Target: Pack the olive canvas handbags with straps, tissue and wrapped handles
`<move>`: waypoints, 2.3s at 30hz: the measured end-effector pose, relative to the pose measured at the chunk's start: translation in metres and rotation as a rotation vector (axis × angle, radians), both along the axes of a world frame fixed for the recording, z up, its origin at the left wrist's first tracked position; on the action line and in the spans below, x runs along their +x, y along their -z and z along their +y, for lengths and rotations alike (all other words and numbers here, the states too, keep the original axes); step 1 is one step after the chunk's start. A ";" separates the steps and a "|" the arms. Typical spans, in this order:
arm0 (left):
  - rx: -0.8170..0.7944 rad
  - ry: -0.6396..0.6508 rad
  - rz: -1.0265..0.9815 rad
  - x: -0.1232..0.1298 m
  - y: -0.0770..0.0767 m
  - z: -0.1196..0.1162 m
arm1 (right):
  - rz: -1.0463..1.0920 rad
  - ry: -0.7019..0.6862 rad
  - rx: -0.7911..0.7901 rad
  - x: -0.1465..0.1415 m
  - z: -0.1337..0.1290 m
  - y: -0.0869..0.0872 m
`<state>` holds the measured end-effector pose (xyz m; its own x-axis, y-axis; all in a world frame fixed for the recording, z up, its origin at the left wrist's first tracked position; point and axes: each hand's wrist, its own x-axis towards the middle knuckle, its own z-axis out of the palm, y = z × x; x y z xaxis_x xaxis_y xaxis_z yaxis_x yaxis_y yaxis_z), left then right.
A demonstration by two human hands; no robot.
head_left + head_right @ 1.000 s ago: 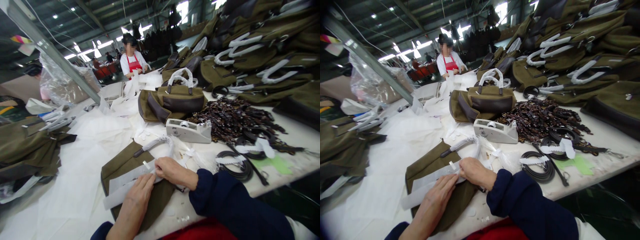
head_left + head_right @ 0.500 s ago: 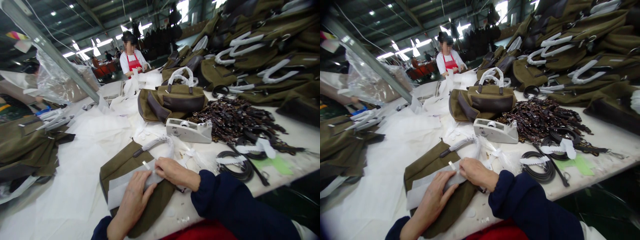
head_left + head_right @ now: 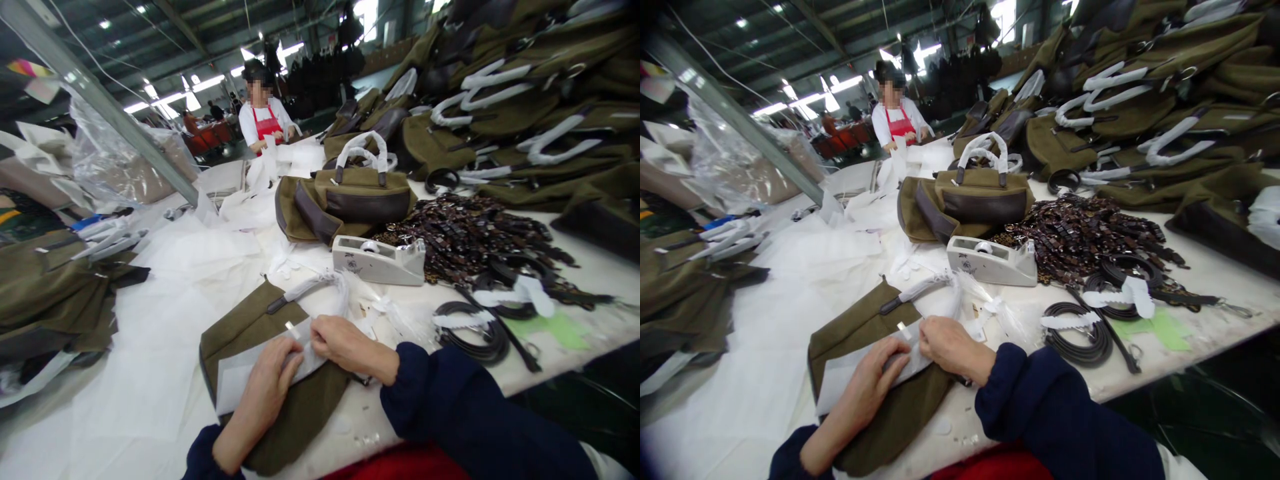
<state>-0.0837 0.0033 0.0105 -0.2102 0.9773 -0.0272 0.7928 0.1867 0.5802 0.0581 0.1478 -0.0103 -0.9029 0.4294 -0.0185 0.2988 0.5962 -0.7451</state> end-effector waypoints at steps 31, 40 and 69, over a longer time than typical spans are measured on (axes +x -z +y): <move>-0.010 0.278 0.447 0.012 -0.019 0.003 | -0.217 -0.272 0.422 -0.041 0.018 -0.039; 0.006 0.240 0.508 0.015 -0.018 0.000 | -0.082 -0.256 0.416 -0.020 0.013 -0.034; 0.138 0.160 0.466 0.019 0.001 -0.001 | 0.409 0.055 0.487 0.051 -0.046 0.024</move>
<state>-0.0646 0.0025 0.0091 -0.0169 0.9861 0.1650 0.9855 -0.0114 0.1690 0.1087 0.1016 -0.0345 -0.7718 0.3476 0.5324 0.0872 0.8873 -0.4529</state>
